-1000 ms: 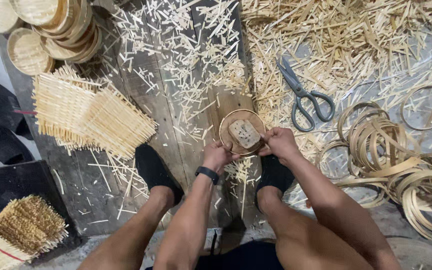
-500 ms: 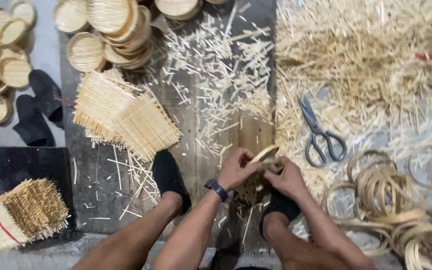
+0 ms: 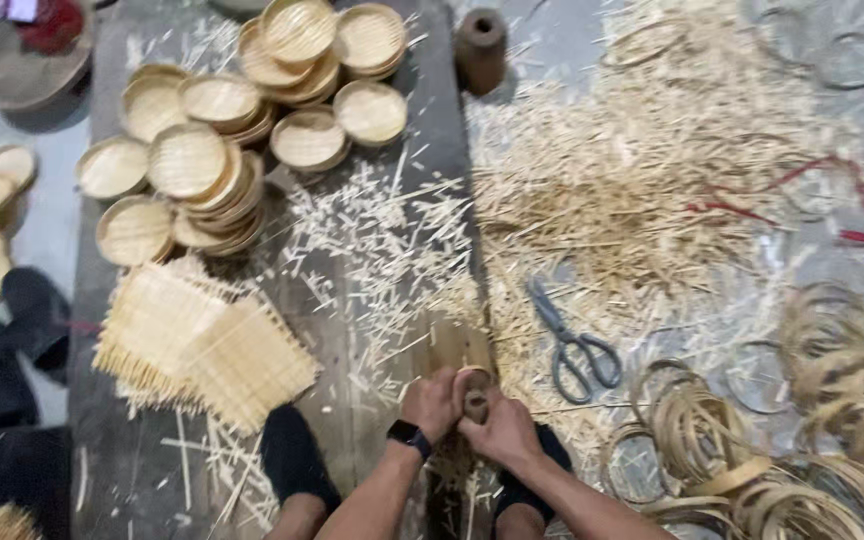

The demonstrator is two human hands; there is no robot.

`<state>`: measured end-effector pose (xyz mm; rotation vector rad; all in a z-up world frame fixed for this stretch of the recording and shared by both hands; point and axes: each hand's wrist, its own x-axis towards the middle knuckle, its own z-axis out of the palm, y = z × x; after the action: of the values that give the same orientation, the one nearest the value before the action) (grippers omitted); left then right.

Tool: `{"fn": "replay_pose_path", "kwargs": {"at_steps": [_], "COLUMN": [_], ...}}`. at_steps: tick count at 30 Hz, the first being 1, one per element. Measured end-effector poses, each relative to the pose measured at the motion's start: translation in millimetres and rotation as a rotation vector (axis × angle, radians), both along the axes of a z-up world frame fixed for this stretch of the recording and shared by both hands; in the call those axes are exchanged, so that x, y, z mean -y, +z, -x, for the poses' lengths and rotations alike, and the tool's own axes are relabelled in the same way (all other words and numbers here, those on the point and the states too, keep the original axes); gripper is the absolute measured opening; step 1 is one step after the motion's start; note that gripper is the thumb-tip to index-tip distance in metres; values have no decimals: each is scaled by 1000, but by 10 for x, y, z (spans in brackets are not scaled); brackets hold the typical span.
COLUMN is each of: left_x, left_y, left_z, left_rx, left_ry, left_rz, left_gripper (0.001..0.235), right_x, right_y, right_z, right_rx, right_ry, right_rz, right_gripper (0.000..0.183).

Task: The person sits on the floor and repeatedly places a woven bamboo mat into a circular bamboo frame, then uses shears to trim the protruding edges. The person stacks the finished circular pieces and continues the process with additional mats and frames.

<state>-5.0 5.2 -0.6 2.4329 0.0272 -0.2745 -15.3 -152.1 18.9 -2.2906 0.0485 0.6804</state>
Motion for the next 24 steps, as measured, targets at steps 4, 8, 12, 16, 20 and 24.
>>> {"fn": "replay_pose_path", "kwargs": {"at_steps": [4, 8, 12, 16, 20, 24], "left_x": [-60, -82, -190, -541, -1065, -1483], "left_y": [74, 101, -214, -671, -714, -360], "left_z": [-2, 2, -44, -71, -457, -1200], "left_rx": [50, -254, -354, -191, -562, 57], "left_ry": [125, 160, 205, 247, 200, 787], "left_rz": [205, 233, 205, 214, 133, 1678], "left_gripper": [36, 54, 62, 58, 56, 55], "right_x": [-5, 15, 69, 290, 557, 693], "right_y": [142, 201, 166, 51, -107, -262], "right_z": [-65, -74, -79, 19, 80, 93], "right_rx": [-141, -261, -249, -206, -93, -25], "right_ry": [20, 22, 22, 10, -179, -216], "right_rz": [26, -78, -104, -283, -619, -515], "right_gripper": [58, 59, 50, 46, 34, 27]}}
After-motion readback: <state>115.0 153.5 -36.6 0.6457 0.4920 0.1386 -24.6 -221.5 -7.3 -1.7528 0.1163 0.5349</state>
